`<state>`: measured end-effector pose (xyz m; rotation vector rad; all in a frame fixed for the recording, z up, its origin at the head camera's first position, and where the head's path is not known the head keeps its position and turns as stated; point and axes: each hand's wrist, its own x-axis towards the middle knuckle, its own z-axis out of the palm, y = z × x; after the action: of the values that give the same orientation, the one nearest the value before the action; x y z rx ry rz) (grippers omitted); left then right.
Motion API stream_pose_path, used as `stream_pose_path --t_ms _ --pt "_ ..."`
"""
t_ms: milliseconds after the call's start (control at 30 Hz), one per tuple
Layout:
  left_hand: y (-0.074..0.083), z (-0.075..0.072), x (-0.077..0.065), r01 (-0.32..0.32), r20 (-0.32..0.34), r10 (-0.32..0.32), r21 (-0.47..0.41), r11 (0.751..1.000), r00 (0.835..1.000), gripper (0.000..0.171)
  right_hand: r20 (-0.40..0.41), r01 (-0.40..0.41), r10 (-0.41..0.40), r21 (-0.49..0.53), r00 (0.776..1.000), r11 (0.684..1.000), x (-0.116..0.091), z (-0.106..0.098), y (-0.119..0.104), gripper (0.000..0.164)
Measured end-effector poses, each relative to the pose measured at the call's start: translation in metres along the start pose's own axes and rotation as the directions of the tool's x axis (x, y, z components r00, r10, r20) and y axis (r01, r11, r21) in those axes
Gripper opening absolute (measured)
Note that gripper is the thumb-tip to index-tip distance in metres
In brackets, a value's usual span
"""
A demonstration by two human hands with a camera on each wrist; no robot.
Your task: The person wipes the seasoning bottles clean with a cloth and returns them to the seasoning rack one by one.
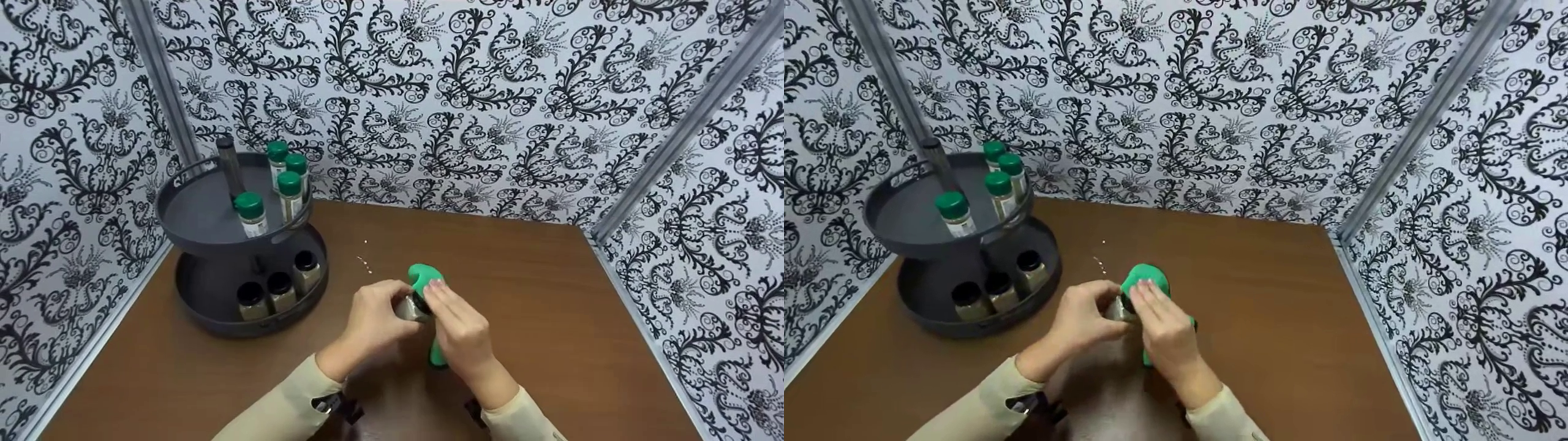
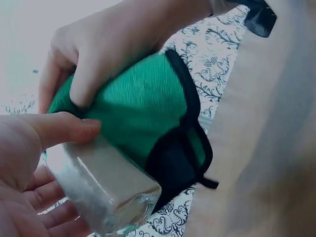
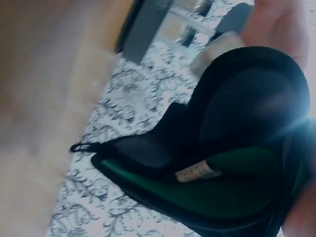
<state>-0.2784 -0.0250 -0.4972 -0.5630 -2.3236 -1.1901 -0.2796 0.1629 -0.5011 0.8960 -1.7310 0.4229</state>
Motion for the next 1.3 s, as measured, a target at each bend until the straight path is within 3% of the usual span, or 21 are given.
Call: stream_pose_path --t_ms 100,300,533,767,933,1133,1300 --pt "0.003 0.001 -0.002 -0.017 0.012 0.017 0.001 1.000 1.000 0.039 -0.030 -0.003 0.004 0.014 1.000 1.000 0.002 -0.002 0.002 0.025" --pt "0.004 0.000 -0.001 -0.019 -0.012 0.019 -0.011 1.000 1.000 0.041 -0.079 0.088 -0.085 0.040 0.993 0.995 0.003 -0.004 0.001 0.021" --pt "-0.004 0.006 -0.002 0.014 0.022 -0.013 -0.037 0.999 1.000 0.045 0.005 -0.053 0.053 0.090 0.999 0.994 -0.001 0.002 0.011 0.025" --pt "-0.011 0.006 0.001 0.027 -0.038 -0.030 -0.075 0.997 0.999 0.043 -0.004 0.032 -0.031 0.141 1.000 0.989 0.002 0.000 0.013 0.021" --pt "-0.006 0.006 0.000 -0.023 -0.017 0.021 -0.100 0.995 1.000 0.048 -0.019 -0.039 0.042 0.109 0.999 0.993 0.004 -0.004 0.014 0.026" --pt "0.001 0.000 0.002 -0.018 -0.026 0.015 -0.133 0.991 1.000 0.046 -0.081 0.057 -0.049 0.096 0.995 0.994 0.011 -0.012 0.006 0.022" --pt "-0.005 0.004 0.001 0.037 0.001 -0.037 -0.147 0.988 0.999 0.048 -0.029 -0.033 0.037 0.113 0.999 0.993 0.001 -0.006 0.012 0.024"
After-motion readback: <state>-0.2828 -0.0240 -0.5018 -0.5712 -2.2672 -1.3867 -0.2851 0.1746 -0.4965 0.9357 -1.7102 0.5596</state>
